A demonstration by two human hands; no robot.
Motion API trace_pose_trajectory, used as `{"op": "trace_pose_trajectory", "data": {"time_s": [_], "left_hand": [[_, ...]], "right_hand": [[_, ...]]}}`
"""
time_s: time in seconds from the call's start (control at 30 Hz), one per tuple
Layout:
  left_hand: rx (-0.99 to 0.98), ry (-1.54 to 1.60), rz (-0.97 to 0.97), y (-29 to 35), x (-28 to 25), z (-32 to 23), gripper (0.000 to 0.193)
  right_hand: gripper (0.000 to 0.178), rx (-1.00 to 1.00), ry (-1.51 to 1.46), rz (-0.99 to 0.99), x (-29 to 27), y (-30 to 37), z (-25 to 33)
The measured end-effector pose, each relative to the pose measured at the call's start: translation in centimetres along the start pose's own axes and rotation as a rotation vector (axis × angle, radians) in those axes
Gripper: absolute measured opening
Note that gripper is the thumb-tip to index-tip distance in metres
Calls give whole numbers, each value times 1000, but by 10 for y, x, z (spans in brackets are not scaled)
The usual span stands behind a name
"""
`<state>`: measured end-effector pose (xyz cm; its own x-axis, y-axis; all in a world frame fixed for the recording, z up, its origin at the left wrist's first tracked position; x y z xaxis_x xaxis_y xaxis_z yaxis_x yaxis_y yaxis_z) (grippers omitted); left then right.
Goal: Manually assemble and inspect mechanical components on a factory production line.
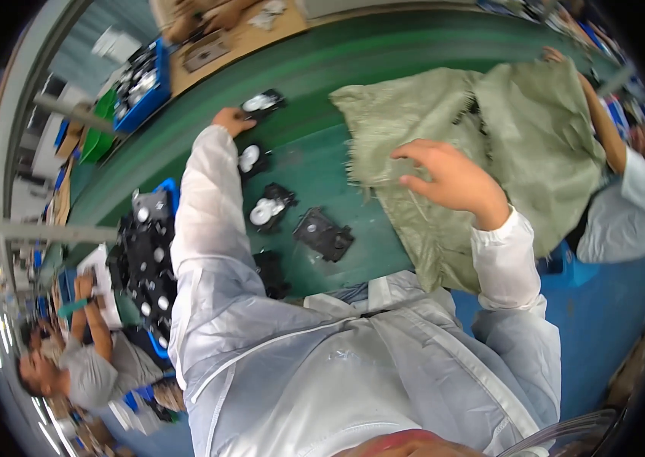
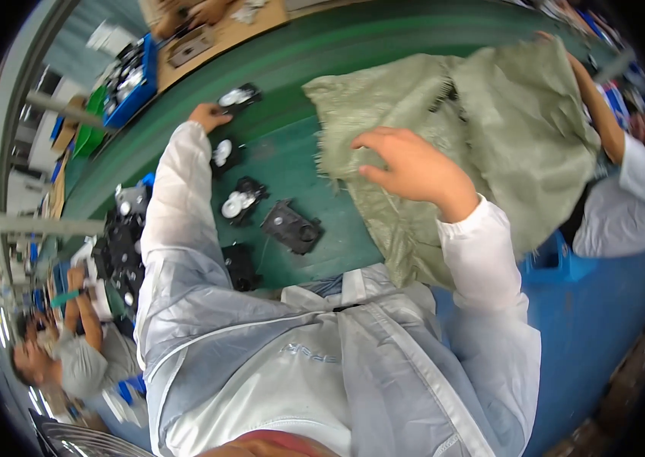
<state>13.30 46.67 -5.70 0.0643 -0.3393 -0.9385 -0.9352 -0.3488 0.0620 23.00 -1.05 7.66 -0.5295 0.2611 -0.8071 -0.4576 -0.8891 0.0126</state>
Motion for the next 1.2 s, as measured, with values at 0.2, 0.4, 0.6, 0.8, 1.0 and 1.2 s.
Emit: {"op": "trace_pose_trajectory", "data": {"time_s": [0.2, 0.4, 0.6, 0.8, 1.0, 1.2], "left_hand": [[126, -29, -273, -16, -38, -13, 25], [143, -229, -365, 19, -118, -145, 23], [175, -103, -676, 115, -156, -243, 25], [190, 279, -881, 218, -143, -327, 19], [231, 468, -898, 250, -118, -350, 10], [255, 646, -894, 249, -95, -340, 8]], "right_hand": [[40, 537, -80, -248, -58, 47, -118], [45, 538, 299, -322, -35, -14, -200], [55, 474, 428, -364, -38, -52, -187], [50, 226, 374, -463, -52, -71, -153], [53, 248, 316, 0, -42, -150, -163], [54, -67, 296, -126, -25, -156, -152]]}}
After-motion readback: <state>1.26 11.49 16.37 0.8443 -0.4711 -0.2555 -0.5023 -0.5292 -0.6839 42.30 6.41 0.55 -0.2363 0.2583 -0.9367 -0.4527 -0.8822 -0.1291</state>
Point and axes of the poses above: each hand's wrist, its own y-axis away from the middle knuckle, its own x-axis out of the palm, z = x × y, the point moved 7 cm from there along -y, towards the middle knuckle, and after that the axes turned 14 degrees about x, right-handed, at the moved point
